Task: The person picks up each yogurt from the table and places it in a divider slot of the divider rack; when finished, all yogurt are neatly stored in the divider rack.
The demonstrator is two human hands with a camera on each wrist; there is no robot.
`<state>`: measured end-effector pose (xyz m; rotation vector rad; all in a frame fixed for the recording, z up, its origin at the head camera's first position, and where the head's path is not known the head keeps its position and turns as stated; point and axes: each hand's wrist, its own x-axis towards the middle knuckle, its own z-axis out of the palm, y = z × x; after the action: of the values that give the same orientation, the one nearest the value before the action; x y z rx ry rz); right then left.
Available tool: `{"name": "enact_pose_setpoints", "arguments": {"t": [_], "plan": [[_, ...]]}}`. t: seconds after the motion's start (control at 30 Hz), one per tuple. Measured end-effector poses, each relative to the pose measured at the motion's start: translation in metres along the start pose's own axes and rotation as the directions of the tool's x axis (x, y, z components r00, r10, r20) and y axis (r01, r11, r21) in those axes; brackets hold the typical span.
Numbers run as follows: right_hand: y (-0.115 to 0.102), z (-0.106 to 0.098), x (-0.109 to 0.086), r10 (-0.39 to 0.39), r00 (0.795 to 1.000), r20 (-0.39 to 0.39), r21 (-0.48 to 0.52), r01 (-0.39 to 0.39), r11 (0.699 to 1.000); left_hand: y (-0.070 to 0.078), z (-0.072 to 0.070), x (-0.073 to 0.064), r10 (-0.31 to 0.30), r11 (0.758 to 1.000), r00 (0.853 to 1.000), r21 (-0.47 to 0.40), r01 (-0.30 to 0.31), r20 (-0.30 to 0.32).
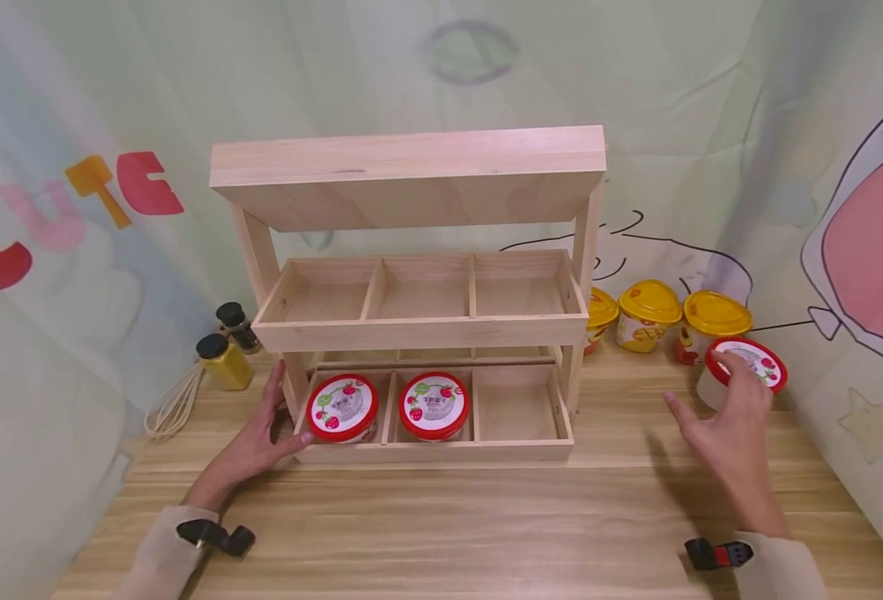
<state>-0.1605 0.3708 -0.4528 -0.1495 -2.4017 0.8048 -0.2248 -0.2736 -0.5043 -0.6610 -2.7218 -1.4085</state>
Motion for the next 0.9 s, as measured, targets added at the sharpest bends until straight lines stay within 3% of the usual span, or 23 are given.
{"name": "enact_pose_setpoints", "arguments": {"t": [0.33, 0.67, 0.9], "plan": [[0.022, -0.008, 0.007, 0.062, 0.998, -0.002, -0.027, -0.062, 0.998, 0.000, 0.000, 0.000, -0.009, 1.000, 1.000, -0.009, 0.009, 0.004], [0.042, -0.011, 0.012, 0.001, 1.000, -0.005, -0.007, -0.001, 1.000, -0.001, 0.000, 0.000, 0.007, 1.000, 1.000, -0.026, -0.007, -0.004], [0.050, -0.009, 0.015, -0.043, 0.996, -0.078, 0.014, 0.044, 0.999, 0.001, 0.000, -0.001, -0.010, 1.000, 1.000, -0.014, 0.010, 0.002]]}}
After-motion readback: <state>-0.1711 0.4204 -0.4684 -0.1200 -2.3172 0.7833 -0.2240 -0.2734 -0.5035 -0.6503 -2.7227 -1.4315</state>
